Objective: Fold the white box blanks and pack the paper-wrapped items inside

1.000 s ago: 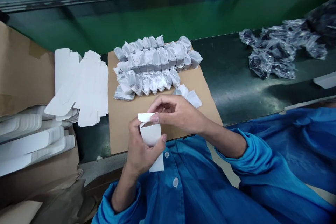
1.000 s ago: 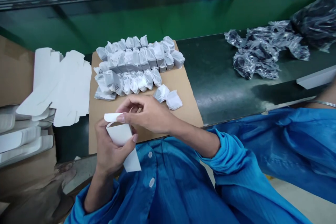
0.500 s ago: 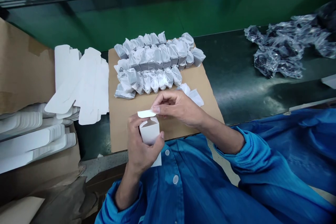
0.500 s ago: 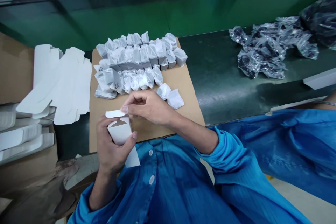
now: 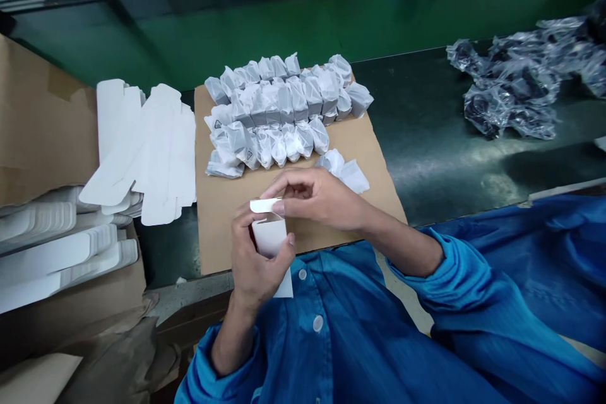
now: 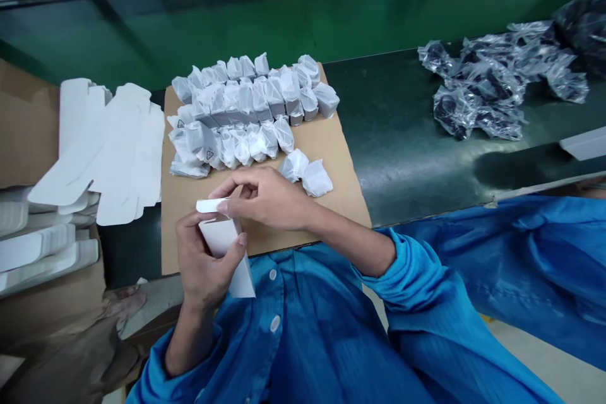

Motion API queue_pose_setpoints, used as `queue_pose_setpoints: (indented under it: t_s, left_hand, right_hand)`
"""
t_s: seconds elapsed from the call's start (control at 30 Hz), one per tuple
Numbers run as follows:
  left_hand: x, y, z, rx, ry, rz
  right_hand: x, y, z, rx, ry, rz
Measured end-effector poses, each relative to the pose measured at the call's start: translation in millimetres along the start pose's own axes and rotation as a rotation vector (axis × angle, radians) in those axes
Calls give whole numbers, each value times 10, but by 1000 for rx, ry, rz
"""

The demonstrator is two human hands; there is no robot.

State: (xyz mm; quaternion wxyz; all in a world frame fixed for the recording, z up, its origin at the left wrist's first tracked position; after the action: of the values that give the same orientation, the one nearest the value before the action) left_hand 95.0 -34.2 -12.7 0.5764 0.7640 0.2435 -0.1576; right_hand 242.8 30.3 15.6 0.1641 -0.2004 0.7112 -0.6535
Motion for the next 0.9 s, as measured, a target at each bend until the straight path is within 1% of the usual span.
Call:
queue_pose_setpoints:
  t_s: [0.07,0.1,0.2,0.27,0.37,0.47,0.57,0.67,0.8,0.87,0.9]
  left_hand:
    - [11,1,0,1,8,6]
    - [16,8,2,5,21,31]
    - [29,56,9,36,57,129]
    - [38,94,8,57,47,149]
    - [55,113,7,51,-18,70]
    - [51,115,24,74,-32,-90]
    - [70,114,34,81,-58,-183]
    - [87,135,26,91,-84,-194]
    - [83,171,16,101,-97,-176]
    - [77,169,19,88,-111,-174]
    - [73,165,23,82,-120,-166]
  right_hand:
    - [16,-35,27,-12,12,107]
    - [21,-47,38,-15,18,125]
    - [32,-54,60,-10,11,36]
    - [31,-45,72,10,11,-20]
    - [27,-56,95,32,41,29]
    - [58,-78,120,44,43,53]
    - [67,-86,143,39,68,82]
    - [68,-102,163,3,84,146]
    - [71,-128,185,-31,85,175]
    - [48,-118,190,-21,96,164]
    - [39,-98,192,-4,87,124]
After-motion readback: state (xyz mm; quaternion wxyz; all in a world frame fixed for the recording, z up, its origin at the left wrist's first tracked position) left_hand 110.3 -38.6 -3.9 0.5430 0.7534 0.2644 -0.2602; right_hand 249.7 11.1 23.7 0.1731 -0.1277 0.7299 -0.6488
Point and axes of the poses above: each hand's wrist, its own z-axis away from the middle knuckle, its own x-axis out of the palm, y = z × x, the point moved 5 cm from there along -z, towards the middle knuckle, and after that the axes turned 8 degrees about -x, right-handed, at the moved point
